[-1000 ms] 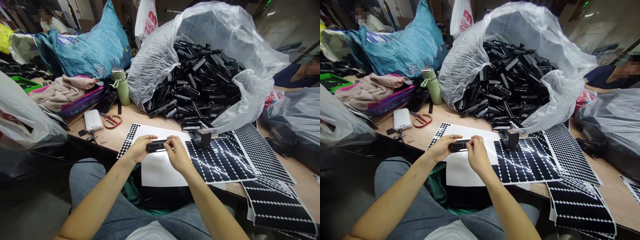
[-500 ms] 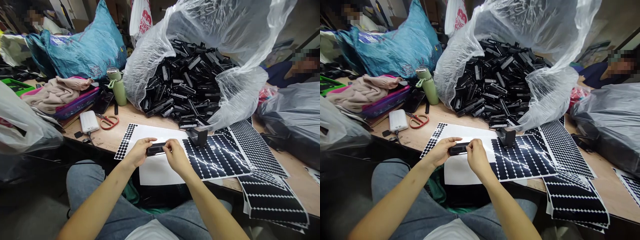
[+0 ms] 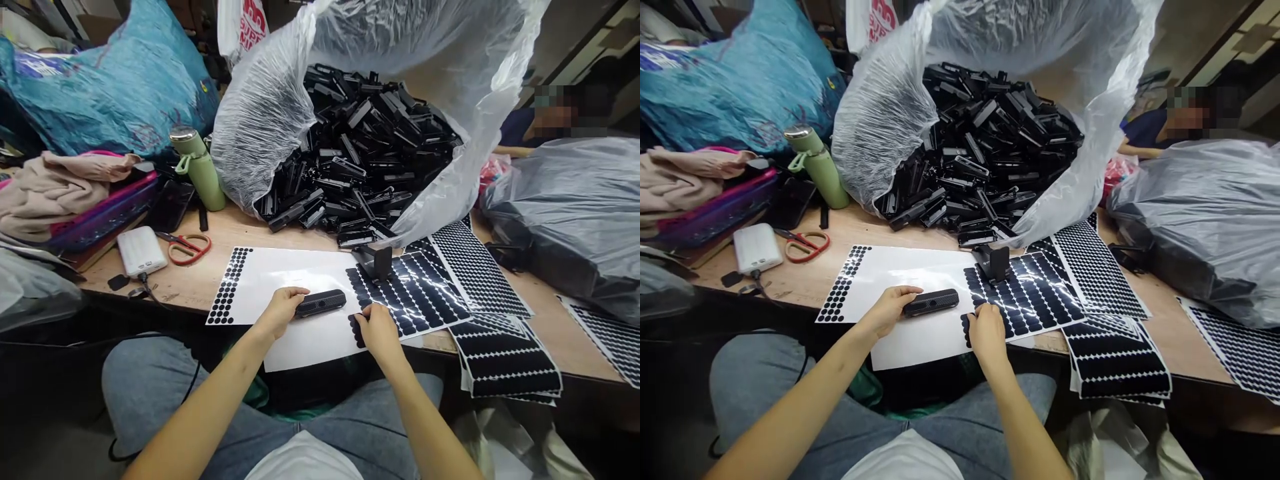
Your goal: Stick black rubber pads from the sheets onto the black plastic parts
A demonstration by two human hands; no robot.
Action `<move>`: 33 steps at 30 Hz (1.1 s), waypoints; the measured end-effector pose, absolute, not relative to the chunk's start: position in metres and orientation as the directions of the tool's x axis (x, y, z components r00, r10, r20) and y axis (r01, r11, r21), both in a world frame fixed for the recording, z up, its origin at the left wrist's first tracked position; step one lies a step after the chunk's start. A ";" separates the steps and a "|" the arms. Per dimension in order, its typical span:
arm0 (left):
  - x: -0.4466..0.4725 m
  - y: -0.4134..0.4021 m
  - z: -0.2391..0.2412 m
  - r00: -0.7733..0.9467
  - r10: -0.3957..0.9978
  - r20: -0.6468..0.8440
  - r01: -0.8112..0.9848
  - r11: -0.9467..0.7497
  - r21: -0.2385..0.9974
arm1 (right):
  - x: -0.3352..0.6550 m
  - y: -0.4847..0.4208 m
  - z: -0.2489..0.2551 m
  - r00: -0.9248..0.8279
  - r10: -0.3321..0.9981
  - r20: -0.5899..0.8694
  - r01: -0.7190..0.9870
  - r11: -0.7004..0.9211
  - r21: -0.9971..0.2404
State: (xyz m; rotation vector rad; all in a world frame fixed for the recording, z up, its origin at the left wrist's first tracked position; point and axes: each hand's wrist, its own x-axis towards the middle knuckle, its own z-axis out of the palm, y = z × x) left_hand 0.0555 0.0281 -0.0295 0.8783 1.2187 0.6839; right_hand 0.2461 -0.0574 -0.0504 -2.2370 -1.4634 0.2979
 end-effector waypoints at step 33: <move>0.060 0.011 0.004 0.399 0.772 -0.494 -0.114 0.577 0.809 | 0.191 -0.060 0.012 0.245 0.967 -0.075 0.368 -0.164 -0.915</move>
